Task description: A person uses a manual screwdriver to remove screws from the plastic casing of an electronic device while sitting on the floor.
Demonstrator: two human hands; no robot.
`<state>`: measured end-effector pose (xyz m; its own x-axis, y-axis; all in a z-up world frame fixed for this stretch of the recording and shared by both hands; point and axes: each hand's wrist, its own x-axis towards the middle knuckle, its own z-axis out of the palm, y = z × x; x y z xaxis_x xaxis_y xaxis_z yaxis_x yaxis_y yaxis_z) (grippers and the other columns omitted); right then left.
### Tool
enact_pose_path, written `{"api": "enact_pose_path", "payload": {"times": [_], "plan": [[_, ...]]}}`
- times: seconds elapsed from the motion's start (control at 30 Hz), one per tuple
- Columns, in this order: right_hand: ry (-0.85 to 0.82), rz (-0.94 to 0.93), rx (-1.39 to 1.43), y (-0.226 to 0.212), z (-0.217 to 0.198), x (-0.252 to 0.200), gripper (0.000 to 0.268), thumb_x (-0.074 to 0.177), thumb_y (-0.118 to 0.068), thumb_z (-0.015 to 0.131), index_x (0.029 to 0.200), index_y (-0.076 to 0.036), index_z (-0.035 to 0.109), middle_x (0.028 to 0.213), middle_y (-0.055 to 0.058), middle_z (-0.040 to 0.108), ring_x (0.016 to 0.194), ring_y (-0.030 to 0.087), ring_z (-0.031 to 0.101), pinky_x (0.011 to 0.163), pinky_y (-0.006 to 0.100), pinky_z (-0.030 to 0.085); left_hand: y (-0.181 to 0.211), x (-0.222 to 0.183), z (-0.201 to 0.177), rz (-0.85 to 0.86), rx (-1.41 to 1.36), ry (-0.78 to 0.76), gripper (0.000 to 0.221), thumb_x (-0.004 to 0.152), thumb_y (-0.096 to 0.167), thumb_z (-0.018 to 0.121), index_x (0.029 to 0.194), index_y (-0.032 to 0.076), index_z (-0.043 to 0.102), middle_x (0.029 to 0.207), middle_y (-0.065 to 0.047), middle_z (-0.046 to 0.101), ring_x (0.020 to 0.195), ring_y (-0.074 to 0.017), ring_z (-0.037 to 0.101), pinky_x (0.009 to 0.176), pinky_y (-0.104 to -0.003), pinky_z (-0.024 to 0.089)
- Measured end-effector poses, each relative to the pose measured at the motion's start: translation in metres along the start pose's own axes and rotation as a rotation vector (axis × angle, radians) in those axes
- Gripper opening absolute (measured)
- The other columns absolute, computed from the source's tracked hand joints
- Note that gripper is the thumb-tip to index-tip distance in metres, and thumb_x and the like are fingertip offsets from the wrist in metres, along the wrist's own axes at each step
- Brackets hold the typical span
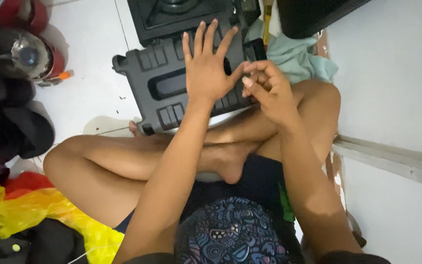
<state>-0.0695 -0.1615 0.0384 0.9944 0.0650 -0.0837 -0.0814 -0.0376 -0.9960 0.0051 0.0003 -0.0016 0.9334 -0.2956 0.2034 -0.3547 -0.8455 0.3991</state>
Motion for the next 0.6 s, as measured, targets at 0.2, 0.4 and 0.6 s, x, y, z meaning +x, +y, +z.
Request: {"api": "enact_pose_path", "payload": {"times": [0.2, 0.4, 0.6], "plan": [[0.100, 0.202, 0.027, 0.003, 0.007, 0.002, 0.028, 0.102, 0.001, 0.058, 0.129, -0.005, 0.053, 0.074, 0.003, 0.059, 0.063, 0.009, 0.055, 0.059, 0.021, 0.048, 0.002, 0.001, -0.003, 0.008, -0.037, 0.011, 0.075, 0.086, 0.052, 0.081, 0.152, 0.030, 0.052, 0.160, -0.010, 0.038, 0.152, -0.0335, 0.028, 0.127, -0.057, 0.008], [0.235, 0.089, 0.103, 0.023, 0.018, -0.001, 0.020, 0.110, -0.023, 0.049, 0.106, -0.004, 0.056, 0.057, -0.001, 0.045, 0.042, 0.007, 0.037, 0.042, 0.022, 0.033, -0.001, -0.003, 0.002, 0.032, -0.012, 0.023, 0.071, 0.095, 0.069, 0.066, 0.154, 0.033, 0.050, 0.163, -0.007, 0.038, 0.154, -0.0306, 0.027, 0.127, -0.057, 0.009], [-0.097, 0.048, 0.125, 0.019, 0.007, -0.009, 0.014, 0.104, -0.015, 0.054, 0.107, -0.003, 0.061, 0.070, -0.003, 0.051, 0.056, 0.004, 0.041, 0.054, 0.016, 0.032, -0.001, -0.002, -0.002, 0.031, 0.009, -0.037, 0.075, 0.094, 0.066, 0.069, 0.156, 0.032, 0.046, 0.164, -0.008, 0.038, 0.155, -0.0324, 0.025, 0.128, -0.059, 0.007]]}}
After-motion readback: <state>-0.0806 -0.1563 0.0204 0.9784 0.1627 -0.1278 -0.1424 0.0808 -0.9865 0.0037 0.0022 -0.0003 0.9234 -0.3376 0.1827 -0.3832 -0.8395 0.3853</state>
